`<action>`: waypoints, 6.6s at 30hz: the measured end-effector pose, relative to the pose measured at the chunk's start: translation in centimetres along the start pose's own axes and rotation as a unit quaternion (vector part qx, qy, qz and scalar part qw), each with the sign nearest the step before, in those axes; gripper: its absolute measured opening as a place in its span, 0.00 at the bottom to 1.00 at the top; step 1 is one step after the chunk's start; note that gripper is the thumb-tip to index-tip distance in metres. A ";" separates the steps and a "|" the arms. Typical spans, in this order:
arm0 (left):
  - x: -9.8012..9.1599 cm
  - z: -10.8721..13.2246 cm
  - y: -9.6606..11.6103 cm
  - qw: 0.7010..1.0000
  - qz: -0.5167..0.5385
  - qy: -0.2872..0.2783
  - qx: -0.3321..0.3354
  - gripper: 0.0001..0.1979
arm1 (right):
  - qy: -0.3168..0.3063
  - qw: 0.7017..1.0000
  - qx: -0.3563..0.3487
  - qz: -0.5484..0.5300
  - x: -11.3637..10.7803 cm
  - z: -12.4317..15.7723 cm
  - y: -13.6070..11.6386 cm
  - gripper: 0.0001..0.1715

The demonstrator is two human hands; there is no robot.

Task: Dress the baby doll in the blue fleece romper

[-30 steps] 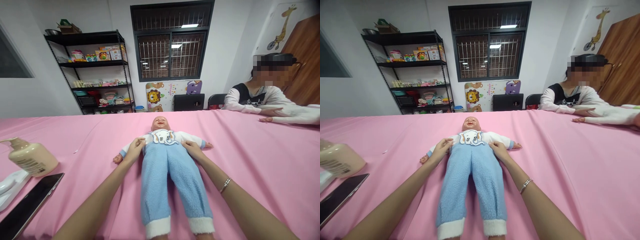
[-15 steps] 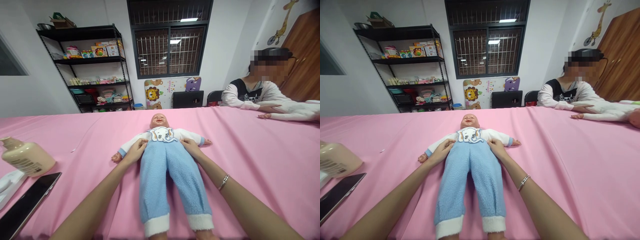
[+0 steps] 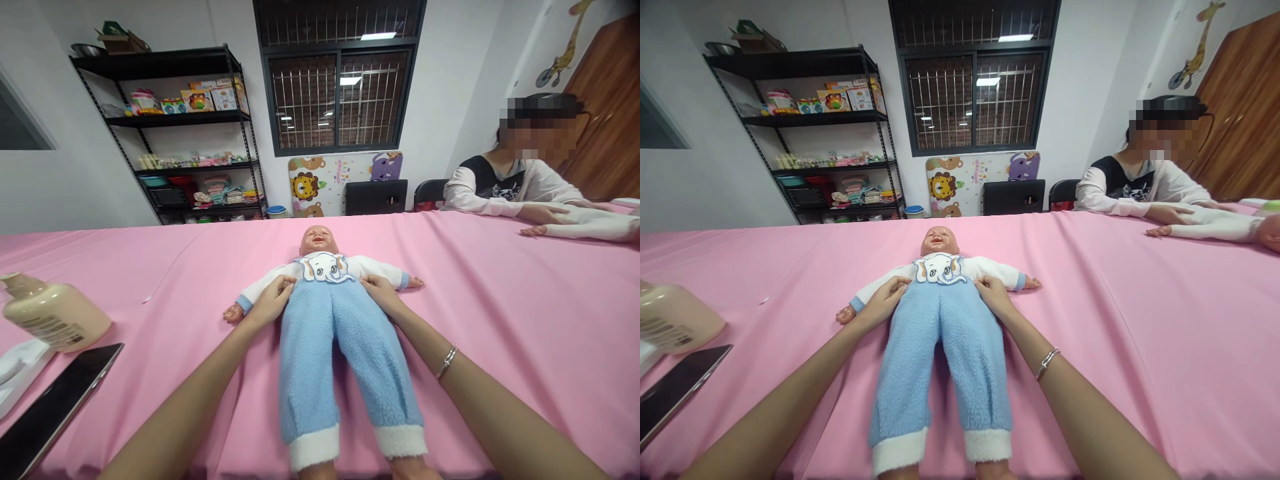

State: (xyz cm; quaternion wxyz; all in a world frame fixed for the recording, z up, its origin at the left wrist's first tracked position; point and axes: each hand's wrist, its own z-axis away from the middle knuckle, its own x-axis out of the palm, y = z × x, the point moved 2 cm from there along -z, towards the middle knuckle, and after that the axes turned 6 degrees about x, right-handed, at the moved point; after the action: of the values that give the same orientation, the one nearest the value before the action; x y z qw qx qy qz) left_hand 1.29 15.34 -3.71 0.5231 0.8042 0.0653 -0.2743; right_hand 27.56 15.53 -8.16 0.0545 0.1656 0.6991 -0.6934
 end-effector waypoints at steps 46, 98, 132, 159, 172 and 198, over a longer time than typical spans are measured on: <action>0.0 -0.2 -0.1 1.000 -0.011 -0.002 0.015 0.14 | 0.002 1.000 -0.014 0.006 0.2 -0.3 0.5 0.17; 0.0 0.0 0.2 1.000 -0.014 -0.003 0.003 0.16 | -0.006 1.000 -0.014 0.008 0.0 0.1 -0.1 0.24; 0.0 -0.1 -0.4 1.000 -0.019 -0.007 0.008 0.16 | -0.007 1.000 -0.020 0.013 0.0 -0.1 0.1 0.23; 0.1 0.0 -0.6 0.999 -0.029 -0.011 0.006 0.16 | 0.023 0.999 -0.029 0.018 0.1 0.1 0.2 0.14; 0.0 -0.1 -0.7 1.000 -0.019 -0.005 0.004 0.17 | 0.022 0.999 -0.035 0.024 0.1 0.1 0.2 0.13; 0.0 0.0 -0.3 1.000 -0.012 -0.017 0.001 0.17 | -0.007 1.000 -0.011 0.016 -0.2 0.0 0.0 0.24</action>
State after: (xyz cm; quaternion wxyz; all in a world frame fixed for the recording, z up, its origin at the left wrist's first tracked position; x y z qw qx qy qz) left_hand 1.22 15.45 -3.95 0.5203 0.7990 0.0661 -0.2941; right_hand 27.76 15.51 -8.12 0.0726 0.1711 0.7034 -0.6861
